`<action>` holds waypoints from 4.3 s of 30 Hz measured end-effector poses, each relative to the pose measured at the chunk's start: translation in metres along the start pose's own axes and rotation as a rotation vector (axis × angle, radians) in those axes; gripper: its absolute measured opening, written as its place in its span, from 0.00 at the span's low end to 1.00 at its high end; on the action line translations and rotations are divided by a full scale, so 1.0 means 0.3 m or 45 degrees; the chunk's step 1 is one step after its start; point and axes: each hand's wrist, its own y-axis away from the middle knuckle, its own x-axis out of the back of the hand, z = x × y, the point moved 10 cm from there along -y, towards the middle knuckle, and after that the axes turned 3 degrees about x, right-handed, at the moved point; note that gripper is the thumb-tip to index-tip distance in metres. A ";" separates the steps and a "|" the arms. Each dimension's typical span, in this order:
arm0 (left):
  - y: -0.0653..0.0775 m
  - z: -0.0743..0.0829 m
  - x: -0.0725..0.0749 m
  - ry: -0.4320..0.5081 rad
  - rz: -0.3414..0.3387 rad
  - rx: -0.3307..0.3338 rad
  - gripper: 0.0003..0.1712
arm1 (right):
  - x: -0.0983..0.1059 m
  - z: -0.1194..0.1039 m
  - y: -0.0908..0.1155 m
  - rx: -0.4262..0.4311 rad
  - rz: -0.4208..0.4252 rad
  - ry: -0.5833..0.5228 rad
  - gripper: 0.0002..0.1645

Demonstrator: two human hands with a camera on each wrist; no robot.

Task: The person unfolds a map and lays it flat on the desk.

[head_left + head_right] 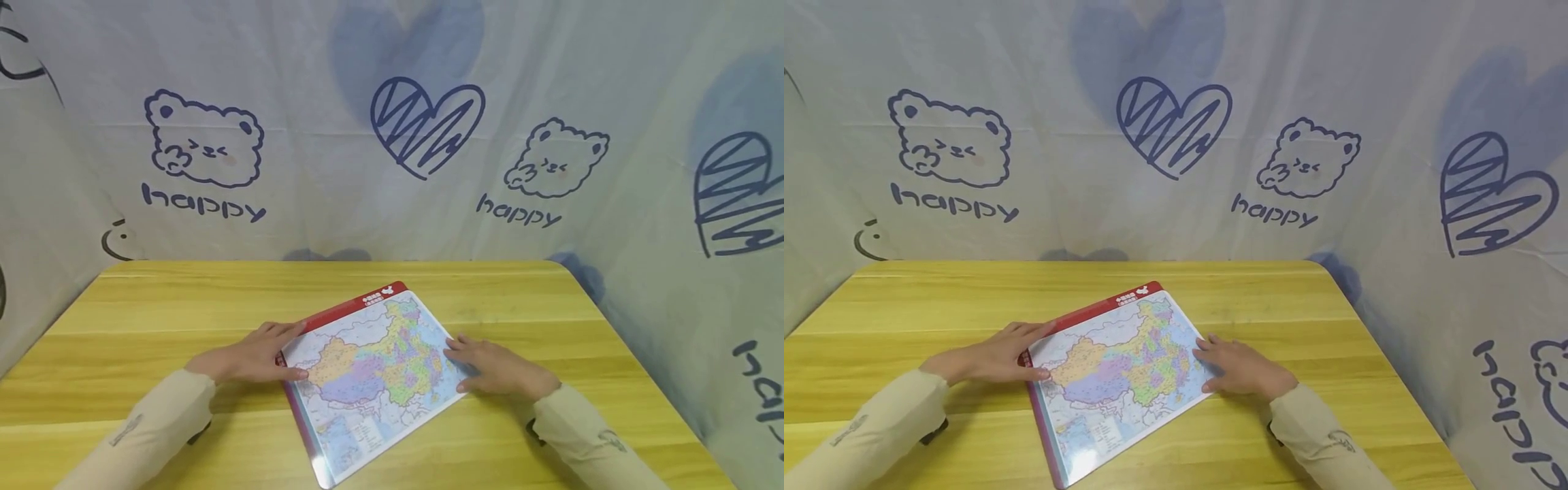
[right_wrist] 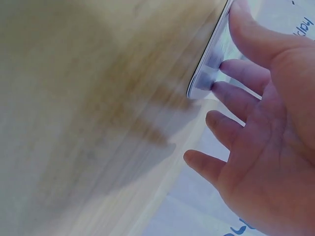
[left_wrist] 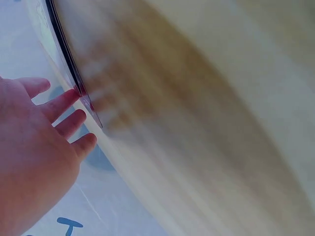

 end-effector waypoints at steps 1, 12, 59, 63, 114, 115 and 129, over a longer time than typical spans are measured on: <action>0.005 0.003 0.000 -0.006 0.005 -0.013 0.58 | -0.001 0.001 0.000 -0.006 -0.004 0.002 0.39; 0.078 0.013 -0.009 -0.036 0.010 -0.132 0.52 | -0.001 0.010 -0.001 -0.118 -0.024 0.071 0.38; 0.181 0.186 -0.065 -0.233 0.077 -0.435 0.37 | 0.039 0.142 -0.205 -0.370 0.035 0.077 0.41; 0.153 0.176 -0.063 -0.192 0.034 -0.404 0.44 | 0.040 0.134 -0.224 -0.351 0.010 0.053 0.41; 0.082 0.043 -0.059 -0.062 -0.137 -0.159 0.69 | 0.019 -0.156 -0.405 -0.062 0.032 0.125 0.41; 0.080 0.039 -0.059 -0.060 -0.139 -0.156 0.70 | 0.013 -0.171 -0.398 -0.049 0.028 0.126 0.42; 0.078 0.045 -0.051 -0.026 -0.147 -0.142 0.69 | -0.082 -0.372 -0.309 0.101 -0.022 0.022 0.53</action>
